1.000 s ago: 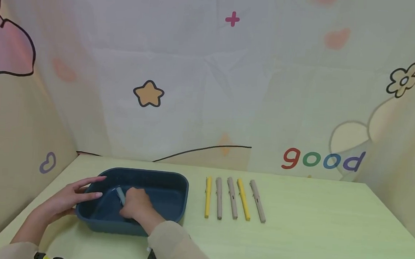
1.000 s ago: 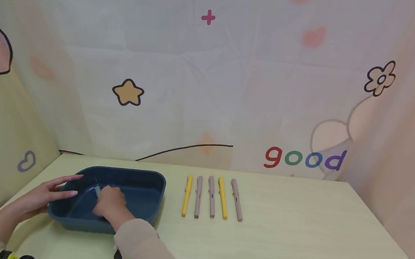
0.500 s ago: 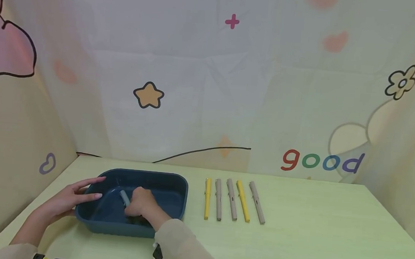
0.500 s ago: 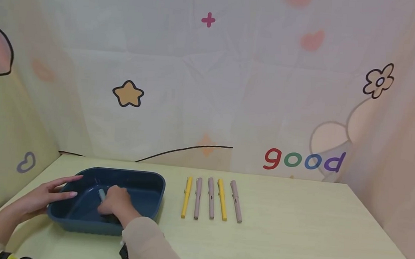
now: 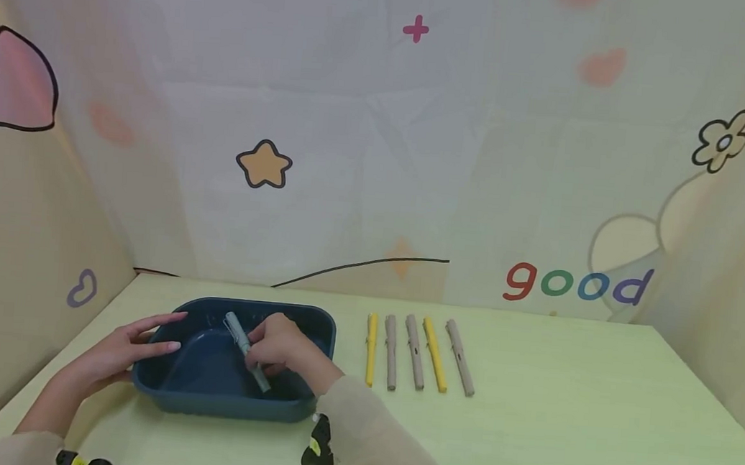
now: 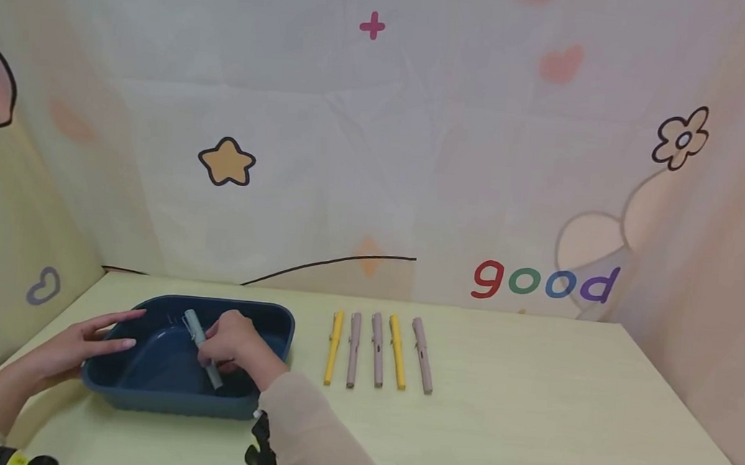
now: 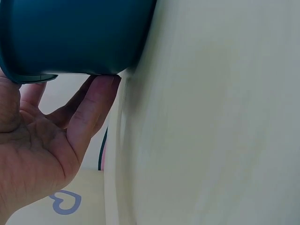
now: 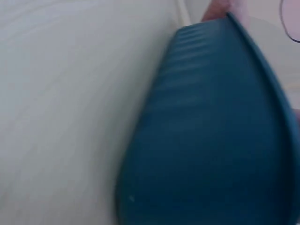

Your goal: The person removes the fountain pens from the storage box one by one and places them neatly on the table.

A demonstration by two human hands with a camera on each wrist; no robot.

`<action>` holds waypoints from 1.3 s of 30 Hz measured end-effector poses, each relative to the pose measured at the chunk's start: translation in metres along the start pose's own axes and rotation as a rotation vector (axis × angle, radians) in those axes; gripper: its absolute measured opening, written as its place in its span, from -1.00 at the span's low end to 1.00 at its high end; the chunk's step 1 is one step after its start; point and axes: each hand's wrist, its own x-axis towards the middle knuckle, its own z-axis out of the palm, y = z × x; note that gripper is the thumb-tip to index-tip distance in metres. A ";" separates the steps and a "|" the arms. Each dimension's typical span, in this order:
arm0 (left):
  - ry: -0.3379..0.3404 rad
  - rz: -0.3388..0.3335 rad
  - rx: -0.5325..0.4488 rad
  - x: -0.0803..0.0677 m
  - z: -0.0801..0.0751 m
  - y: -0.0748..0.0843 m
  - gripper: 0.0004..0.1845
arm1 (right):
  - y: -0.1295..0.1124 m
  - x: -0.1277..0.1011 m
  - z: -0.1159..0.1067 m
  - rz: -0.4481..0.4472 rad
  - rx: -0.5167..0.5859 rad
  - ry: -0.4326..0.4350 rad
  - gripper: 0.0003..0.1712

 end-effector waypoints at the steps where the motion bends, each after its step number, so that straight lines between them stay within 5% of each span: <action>1: 0.000 -0.003 -0.003 -0.001 0.000 -0.001 -0.32 | 0.000 -0.002 -0.003 -0.013 0.025 -0.018 -0.64; 8: 0.006 0.003 0.026 0.000 -0.001 -0.001 -0.31 | 0.000 -0.009 -0.026 -0.104 0.108 -0.085 -0.49; 39: 0.011 0.009 0.013 0.001 0.001 0.000 -0.29 | 0.035 -0.032 -0.123 -0.114 0.175 -0.006 -0.33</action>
